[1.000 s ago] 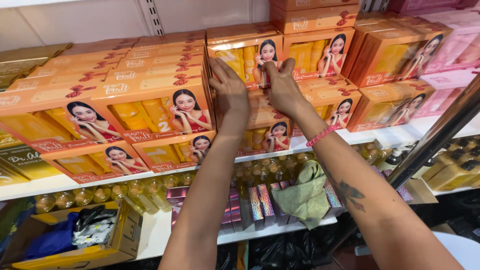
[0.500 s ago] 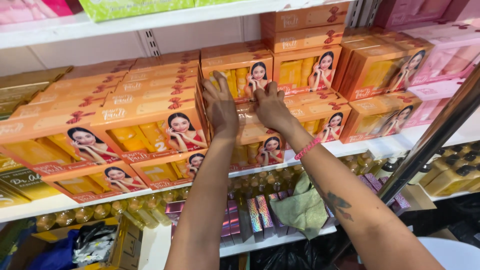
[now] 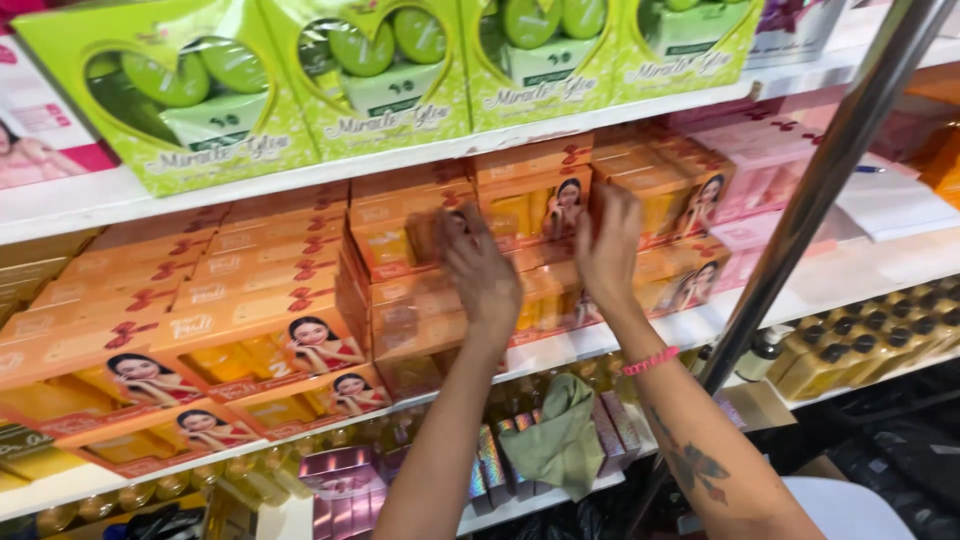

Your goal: Organizing and wiping down boxes of skincare products on retail shelves.

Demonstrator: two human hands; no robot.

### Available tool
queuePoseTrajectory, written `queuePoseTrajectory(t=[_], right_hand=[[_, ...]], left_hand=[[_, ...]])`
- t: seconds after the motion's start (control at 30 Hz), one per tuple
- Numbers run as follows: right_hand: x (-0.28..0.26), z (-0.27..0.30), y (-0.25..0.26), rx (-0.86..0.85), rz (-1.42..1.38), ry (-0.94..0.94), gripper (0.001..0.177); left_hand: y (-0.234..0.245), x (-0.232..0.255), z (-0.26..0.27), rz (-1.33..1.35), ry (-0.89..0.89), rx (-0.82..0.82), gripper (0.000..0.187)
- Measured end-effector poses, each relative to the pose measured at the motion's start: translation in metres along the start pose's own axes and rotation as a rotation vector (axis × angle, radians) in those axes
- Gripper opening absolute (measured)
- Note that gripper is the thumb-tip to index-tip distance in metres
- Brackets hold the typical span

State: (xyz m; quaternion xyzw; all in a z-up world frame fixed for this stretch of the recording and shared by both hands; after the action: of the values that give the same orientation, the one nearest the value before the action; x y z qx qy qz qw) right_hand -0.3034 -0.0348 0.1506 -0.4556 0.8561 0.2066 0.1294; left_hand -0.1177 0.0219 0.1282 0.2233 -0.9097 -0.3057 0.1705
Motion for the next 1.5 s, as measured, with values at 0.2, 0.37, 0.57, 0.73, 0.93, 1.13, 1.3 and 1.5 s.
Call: queuePoseTrajectory(t=[0.2, 0.37, 0.57, 0.73, 0.93, 1.13, 1.3, 1.5], right_hand=[[0.133, 0.011, 0.044, 0.232, -0.047, -0.27, 0.057], [0.071, 0.034, 0.037, -0.004, 0.147, 0.022, 0.065], [-0.021, 0.046, -0.035, -0.356, -0.165, 0.192, 0.074], [-0.06, 0.021, -0.093, -0.384, -0.49, 0.161, 0.065], [-0.07, 0.001, -0.133, -0.354, -0.284, -0.051, 0.051], [-0.064, -0.011, -0.163, -0.338, -0.062, -0.168, 0.03], [-0.066, -0.006, -0.166, -0.375, 0.003, -0.189, 0.03], [-0.055, 0.021, -0.081, -0.201, -0.123, -0.142, 0.039]], left_hand=[[-0.003, 0.107, 0.028, 0.735, -0.355, -0.184, 0.093], [0.032, 0.062, 0.022, 1.162, 0.372, -0.054, 0.084], [0.009, 0.018, 0.022, 1.04, 0.049, 0.377, 0.052], [0.019, -0.039, -0.002, 0.918, -0.118, 0.361, 0.037], [-0.007, -0.107, -0.012, 0.783, -0.06, 0.254, 0.044], [-0.024, -0.104, -0.035, 0.568, 0.057, -0.152, 0.107], [-0.073, -0.102, -0.032, 0.405, 0.031, -0.309, 0.116], [-0.022, -0.09, -0.022, 0.598, 0.044, -0.183, 0.119]])
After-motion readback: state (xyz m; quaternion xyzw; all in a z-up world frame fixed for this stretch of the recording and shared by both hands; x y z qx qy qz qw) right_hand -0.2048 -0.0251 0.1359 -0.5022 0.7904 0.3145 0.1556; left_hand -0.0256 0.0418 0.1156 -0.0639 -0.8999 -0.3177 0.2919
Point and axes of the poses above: each hand's wrist, its own z-axis away from the middle knuckle, its own y-axis out of the back of the hand, x = y × z, the point moved 6 cm from there along -z, towards the middle knuckle, and after that the axes turned 3 degrees about -y, right-handed, at the moved point
